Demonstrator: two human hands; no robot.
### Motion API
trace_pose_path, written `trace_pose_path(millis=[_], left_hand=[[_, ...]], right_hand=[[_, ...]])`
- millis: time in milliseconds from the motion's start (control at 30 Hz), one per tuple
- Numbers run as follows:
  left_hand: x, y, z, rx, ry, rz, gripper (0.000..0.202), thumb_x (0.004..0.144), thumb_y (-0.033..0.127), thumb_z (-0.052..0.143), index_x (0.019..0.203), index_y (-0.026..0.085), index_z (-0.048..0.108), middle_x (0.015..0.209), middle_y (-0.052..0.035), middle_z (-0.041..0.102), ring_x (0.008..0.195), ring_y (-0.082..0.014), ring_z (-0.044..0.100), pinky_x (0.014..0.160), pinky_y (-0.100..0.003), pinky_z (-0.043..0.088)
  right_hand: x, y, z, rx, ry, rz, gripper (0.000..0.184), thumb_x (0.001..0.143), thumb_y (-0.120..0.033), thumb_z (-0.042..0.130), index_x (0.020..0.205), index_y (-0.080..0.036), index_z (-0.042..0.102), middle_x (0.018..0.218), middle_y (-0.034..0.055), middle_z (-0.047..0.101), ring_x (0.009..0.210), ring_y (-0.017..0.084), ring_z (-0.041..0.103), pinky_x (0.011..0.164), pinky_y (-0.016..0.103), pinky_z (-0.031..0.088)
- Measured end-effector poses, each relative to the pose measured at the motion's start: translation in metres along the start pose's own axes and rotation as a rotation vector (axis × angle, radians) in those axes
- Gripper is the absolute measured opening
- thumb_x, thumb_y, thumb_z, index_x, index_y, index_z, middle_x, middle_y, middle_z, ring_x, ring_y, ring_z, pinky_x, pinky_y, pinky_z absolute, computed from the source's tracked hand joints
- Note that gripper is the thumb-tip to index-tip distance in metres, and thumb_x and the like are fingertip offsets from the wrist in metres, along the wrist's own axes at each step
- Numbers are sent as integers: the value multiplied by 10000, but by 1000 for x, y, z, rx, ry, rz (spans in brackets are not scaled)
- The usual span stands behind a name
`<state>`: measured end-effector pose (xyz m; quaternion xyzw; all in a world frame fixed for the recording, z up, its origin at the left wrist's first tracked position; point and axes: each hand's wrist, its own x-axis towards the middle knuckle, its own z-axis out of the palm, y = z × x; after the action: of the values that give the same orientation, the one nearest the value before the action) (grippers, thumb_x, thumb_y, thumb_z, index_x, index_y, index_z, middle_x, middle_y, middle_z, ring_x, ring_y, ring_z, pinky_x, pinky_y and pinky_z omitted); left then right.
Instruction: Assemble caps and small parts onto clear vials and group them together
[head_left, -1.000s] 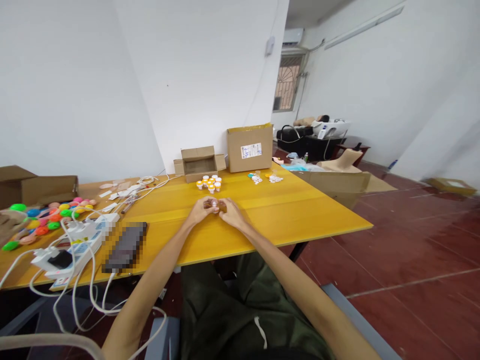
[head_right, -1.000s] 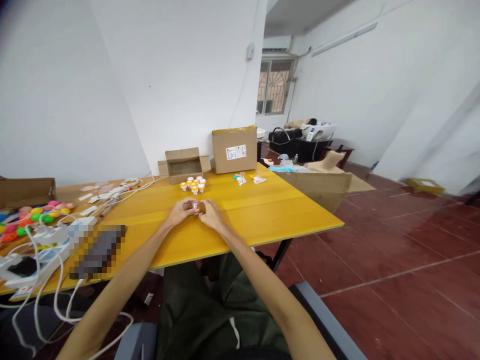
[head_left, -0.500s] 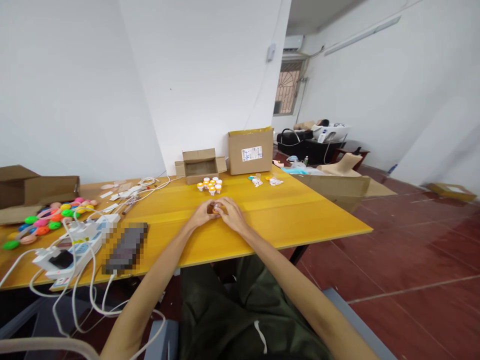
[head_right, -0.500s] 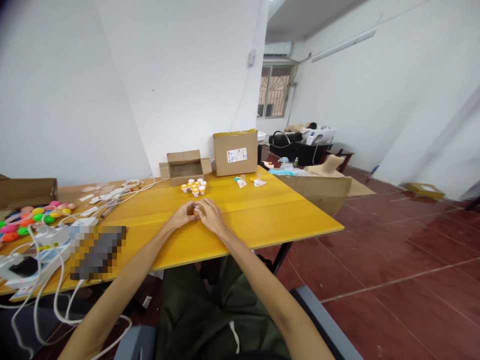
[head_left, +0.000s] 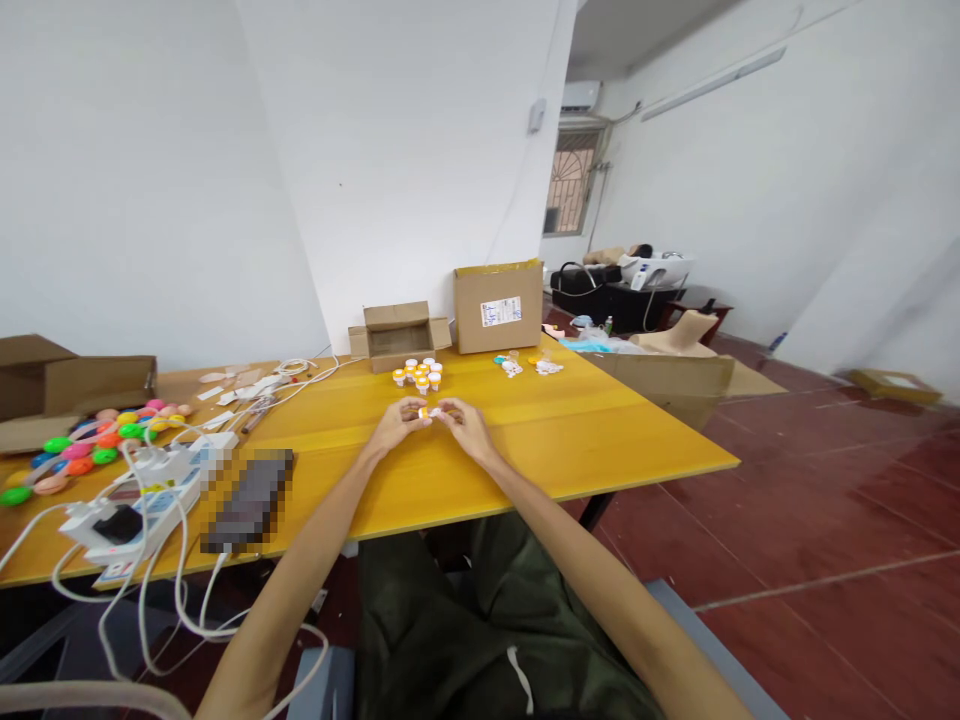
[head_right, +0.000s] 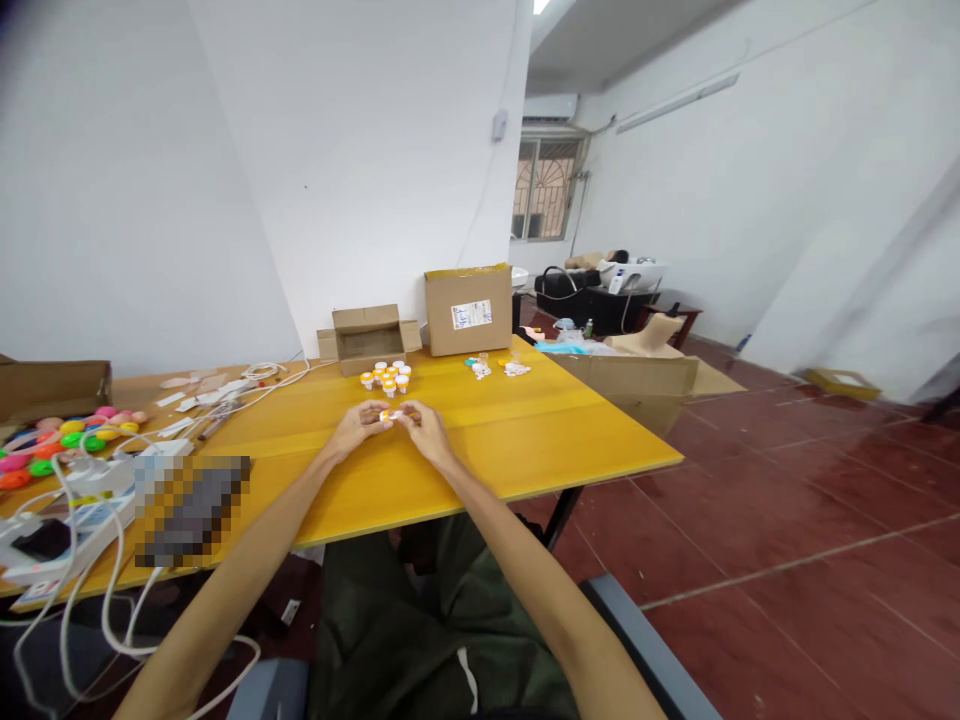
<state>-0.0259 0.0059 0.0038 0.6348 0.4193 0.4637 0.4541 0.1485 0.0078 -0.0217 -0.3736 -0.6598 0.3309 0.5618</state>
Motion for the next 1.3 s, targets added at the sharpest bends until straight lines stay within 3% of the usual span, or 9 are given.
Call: trace_pose_path(millis=[267,500,733,1033,1300], left_hand=[[-4,8,2,-93,3,-27,412,577,384,868,914,178,750,906,-45,761,857,-202,687,914,-370,512],[-4,10,2,-80,-10,-29,381,611,405,845,899,167,772,840,-48,761,809,-193,677,876,-357,526],[-4,7,1,-62,-32,-16,406,632,399,839,964,174,775,920,-60,774,873,-214,691,906,-371,525],[-4,5,1,-51,-47,-8,487,615,429,853,1022,179,762,1028,-78,774,1026,-266,685,996,-421,484],[-2,4,0,-72,-26,-18,502,604,410,861,1035,173,756,1023,-79,775,1030,-261,683,1000,-420,483]], right_hand=[[2,2,-1,139,-43,6,164,704,-257,668,866,-234,665,906,17,726,788,179,687,747,305,556],[2,1,-3,135,-72,-3,157,714,-274,661,865,-231,663,933,18,722,812,173,682,772,308,552],[1,2,-4,23,-43,27,223,783,-396,661,897,-209,705,891,49,745,766,195,687,743,326,561],[-1,2,-5,-40,-71,73,265,860,-439,569,860,-215,710,735,10,714,619,169,649,628,290,532],[-1,-1,-2,-17,-78,57,211,767,-378,667,904,-218,658,687,-20,668,663,170,638,637,278,509]])
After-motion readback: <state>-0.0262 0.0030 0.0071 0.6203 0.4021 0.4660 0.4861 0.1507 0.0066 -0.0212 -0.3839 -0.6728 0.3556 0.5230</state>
